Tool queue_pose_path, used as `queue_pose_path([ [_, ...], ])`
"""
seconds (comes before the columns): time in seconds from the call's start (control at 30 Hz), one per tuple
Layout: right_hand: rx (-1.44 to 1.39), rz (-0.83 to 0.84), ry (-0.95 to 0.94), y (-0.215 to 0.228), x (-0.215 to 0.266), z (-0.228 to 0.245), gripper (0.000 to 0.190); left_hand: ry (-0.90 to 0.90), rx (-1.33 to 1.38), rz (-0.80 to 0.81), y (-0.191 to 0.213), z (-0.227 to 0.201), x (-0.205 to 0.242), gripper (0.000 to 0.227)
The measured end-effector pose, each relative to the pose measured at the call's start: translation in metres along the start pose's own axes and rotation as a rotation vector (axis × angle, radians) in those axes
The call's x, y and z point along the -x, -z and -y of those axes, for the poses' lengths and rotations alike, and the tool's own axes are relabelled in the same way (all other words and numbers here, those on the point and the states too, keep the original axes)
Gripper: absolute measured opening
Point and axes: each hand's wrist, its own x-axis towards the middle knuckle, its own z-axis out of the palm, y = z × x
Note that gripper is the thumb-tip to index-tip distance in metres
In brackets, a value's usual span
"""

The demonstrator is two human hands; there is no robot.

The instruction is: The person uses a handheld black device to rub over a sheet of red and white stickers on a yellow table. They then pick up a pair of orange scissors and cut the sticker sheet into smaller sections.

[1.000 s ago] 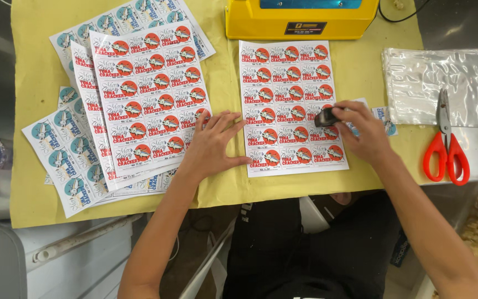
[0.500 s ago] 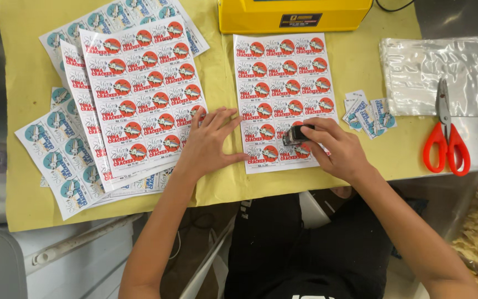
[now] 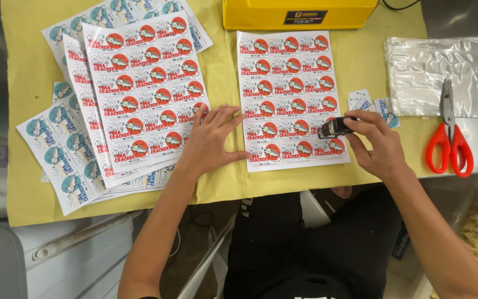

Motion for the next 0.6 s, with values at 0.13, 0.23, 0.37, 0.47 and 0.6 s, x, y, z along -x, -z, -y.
queue_pose_path([
  [0.13, 0.014, 0.063, -0.02, -0.013, 0.008, -0.007, 0.036, -0.005, 0.0, 0.001, 0.0, 0.0, 0.002, 0.089],
  [0.23, 0.065, 0.117, -0.012, -0.013, 0.009, -0.006, 0.037, -0.009, 0.004, -0.005, 0.0, 0.0, 0.0, 0.089],
  [0.37, 0.066, 0.005, 0.048, -0.001, 0.001, 0.008, 0.036, 0.0, -0.008, 0.003, 0.0, -0.001, 0.0, 0.089],
  [0.47, 0.009, 0.064, 0.089, -0.006, 0.003, 0.037, 0.037, -0.006, -0.004, -0.011, 0.0, 0.0, 0.003, 0.09],
  [0.6, -0.027, 0.152, 0.108, -0.014, 0.005, 0.057, 0.038, 0.011, 0.002, 0.013, -0.001, 0.0, 0.0, 0.09],
])
